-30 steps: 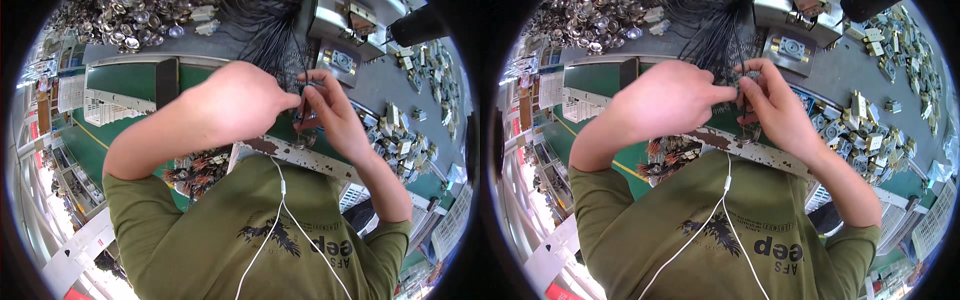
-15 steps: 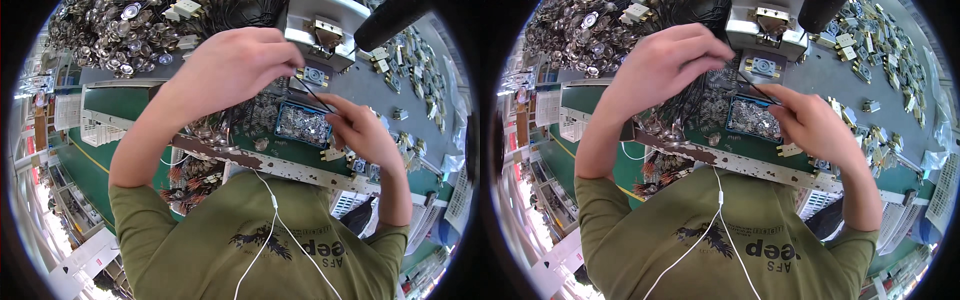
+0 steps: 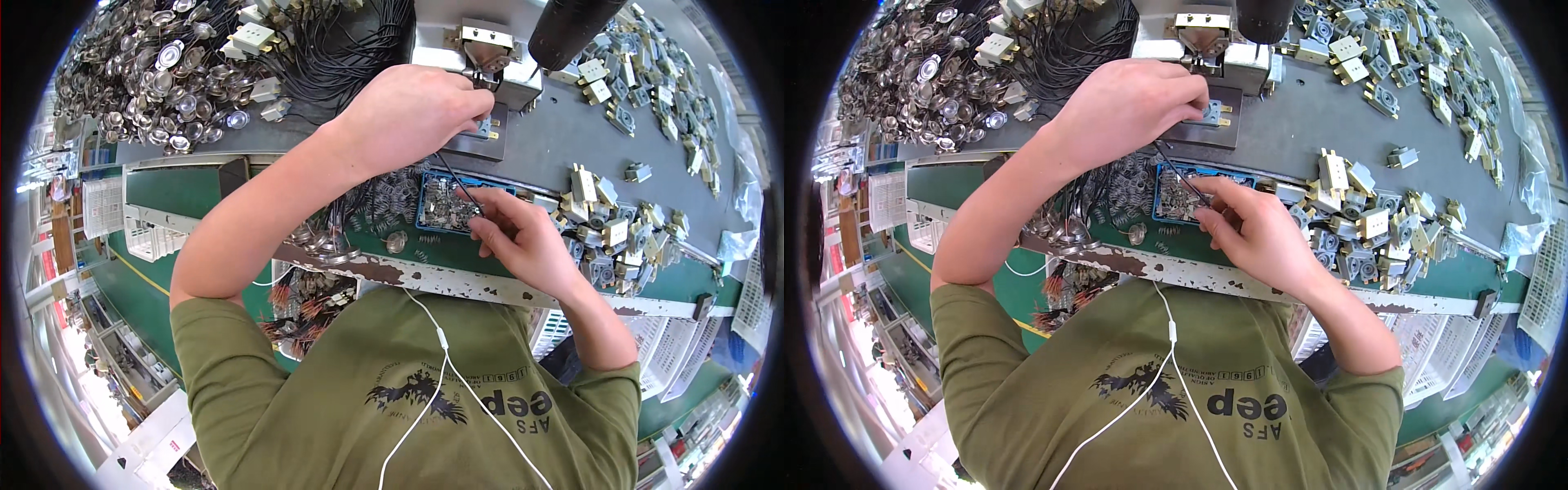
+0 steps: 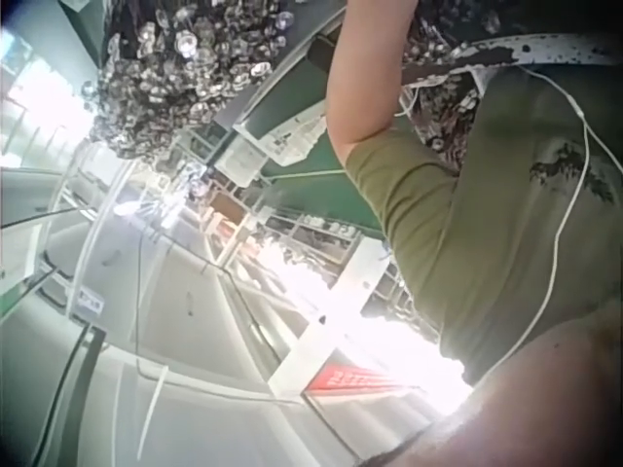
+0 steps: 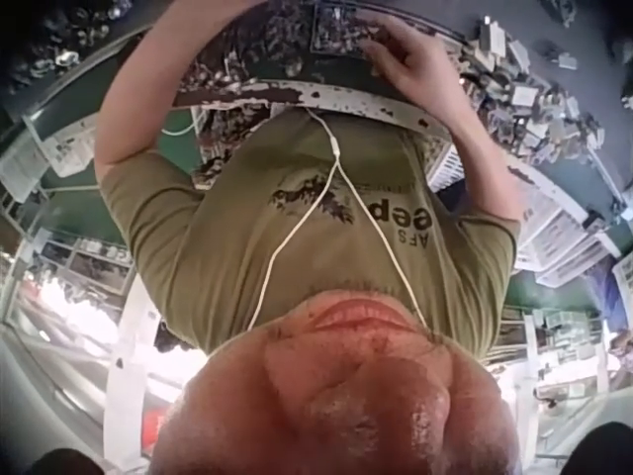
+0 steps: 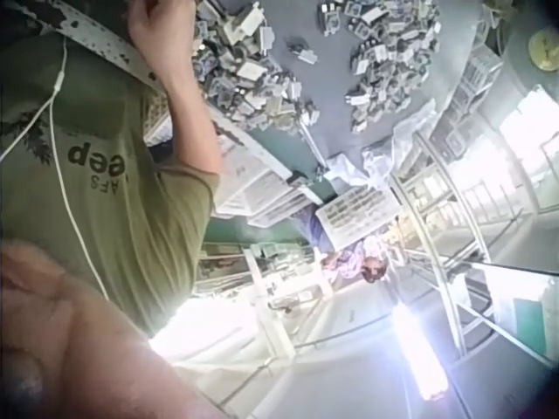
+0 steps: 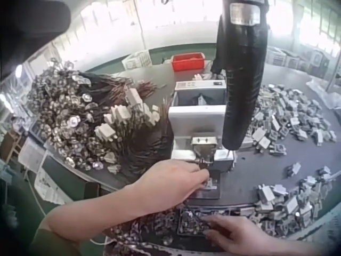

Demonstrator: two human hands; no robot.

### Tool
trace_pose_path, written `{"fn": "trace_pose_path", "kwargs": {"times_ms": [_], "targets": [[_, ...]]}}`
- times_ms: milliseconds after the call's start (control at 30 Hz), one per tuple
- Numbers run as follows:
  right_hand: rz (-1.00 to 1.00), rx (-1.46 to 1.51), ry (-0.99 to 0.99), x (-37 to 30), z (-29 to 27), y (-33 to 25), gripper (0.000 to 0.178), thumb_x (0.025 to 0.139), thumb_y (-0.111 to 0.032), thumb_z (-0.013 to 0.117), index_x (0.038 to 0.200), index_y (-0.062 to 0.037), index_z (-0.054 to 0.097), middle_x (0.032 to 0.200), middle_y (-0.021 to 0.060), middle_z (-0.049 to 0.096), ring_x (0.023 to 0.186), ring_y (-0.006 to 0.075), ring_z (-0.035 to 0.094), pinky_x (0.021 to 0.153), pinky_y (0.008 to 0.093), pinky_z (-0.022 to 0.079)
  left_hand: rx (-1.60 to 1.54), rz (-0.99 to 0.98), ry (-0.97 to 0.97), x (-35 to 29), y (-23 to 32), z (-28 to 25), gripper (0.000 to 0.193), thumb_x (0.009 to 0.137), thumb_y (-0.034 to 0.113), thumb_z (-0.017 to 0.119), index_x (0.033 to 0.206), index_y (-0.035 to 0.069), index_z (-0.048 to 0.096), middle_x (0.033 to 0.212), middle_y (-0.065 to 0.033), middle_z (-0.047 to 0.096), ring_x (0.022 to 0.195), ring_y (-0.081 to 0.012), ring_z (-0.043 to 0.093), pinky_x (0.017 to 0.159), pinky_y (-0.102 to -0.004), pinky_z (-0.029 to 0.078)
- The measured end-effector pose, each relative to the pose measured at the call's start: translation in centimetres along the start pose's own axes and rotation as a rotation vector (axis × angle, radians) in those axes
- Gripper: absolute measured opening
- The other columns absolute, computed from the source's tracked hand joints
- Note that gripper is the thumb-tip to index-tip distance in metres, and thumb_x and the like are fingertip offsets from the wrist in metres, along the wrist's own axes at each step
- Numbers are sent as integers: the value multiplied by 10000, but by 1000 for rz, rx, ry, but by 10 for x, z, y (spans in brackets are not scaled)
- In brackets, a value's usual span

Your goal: The person is at a workbench assembling small electronic components, connecting wires, and using an electric screwdriver to secure parts.

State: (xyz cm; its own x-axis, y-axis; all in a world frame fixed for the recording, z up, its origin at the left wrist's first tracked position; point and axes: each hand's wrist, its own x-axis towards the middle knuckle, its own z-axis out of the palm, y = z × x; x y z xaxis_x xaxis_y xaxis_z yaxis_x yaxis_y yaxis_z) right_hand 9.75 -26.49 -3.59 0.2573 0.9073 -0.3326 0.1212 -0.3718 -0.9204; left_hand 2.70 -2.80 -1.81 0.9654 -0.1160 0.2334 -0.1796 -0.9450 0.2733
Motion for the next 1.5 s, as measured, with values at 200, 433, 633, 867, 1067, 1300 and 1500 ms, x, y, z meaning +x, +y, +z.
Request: {"fn": "trace_pose_path", "kwargs": {"times_ms": [200,433,633,867,1067,1300,1500], "targets": [[4,40,-16,-2,-2,-4,378,1019,-27,612,1397,-37,611,828,9,616,677,70,598,631,247,501,22,12,21,3,2,1,100,918,189,660,912,89,646,858,-67,677,844,-274,704,694,-407,562],[-96,-77,53,-12,-20,-17,496,945,32,664,1427,-60,590,881,20,672,727,65,613,660,231,498,-49,-24,27,1,3,-13,126,918,211,688,941,89,669,897,-77,674,855,-287,698,725,-403,566],[-145,134,270,-20,-39,-30,531,877,122,694,1379,19,552,1072,98,665,915,126,645,790,267,559,-218,132,66,-14,20,-22,147,905,228,695,941,87,679,875,-76,693,852,-291,701,742,-407,561],[-183,42,244,11,-43,1,363,1003,-25,658,1350,51,582,1193,152,708,1046,178,698,906,294,577,-152,96,-51,-24,11,-36,139,935,193,631,965,74,697,872,-107,728,889,-318,700,767,-435,558],[-127,603,76,23,-36,-8,504,1098,-138,500,1545,63,383,1378,245,615,1265,297,646,1051,375,556,-363,78,-155,-20,9,-68,146,984,164,613,1007,21,632,908,-148,676,892,-351,674,794,-438,548],[-96,396,111,32,-41,-13,459,1104,-155,495,1497,79,448,1348,229,639,1212,278,677,1017,357,568,-271,76,-177,-24,5,-68,157,985,166,604,980,10,615,866,-161,682,866,-371,677,756,-462,541],[-106,97,324,24,-36,-18,389,1075,-124,572,1419,59,567,1186,165,729,1002,176,713,911,306,575,-132,-42,-55,-28,17,-53,194,939,240,640,936,71,733,845,-134,732,847,-348,711,760,-460,569]]}}
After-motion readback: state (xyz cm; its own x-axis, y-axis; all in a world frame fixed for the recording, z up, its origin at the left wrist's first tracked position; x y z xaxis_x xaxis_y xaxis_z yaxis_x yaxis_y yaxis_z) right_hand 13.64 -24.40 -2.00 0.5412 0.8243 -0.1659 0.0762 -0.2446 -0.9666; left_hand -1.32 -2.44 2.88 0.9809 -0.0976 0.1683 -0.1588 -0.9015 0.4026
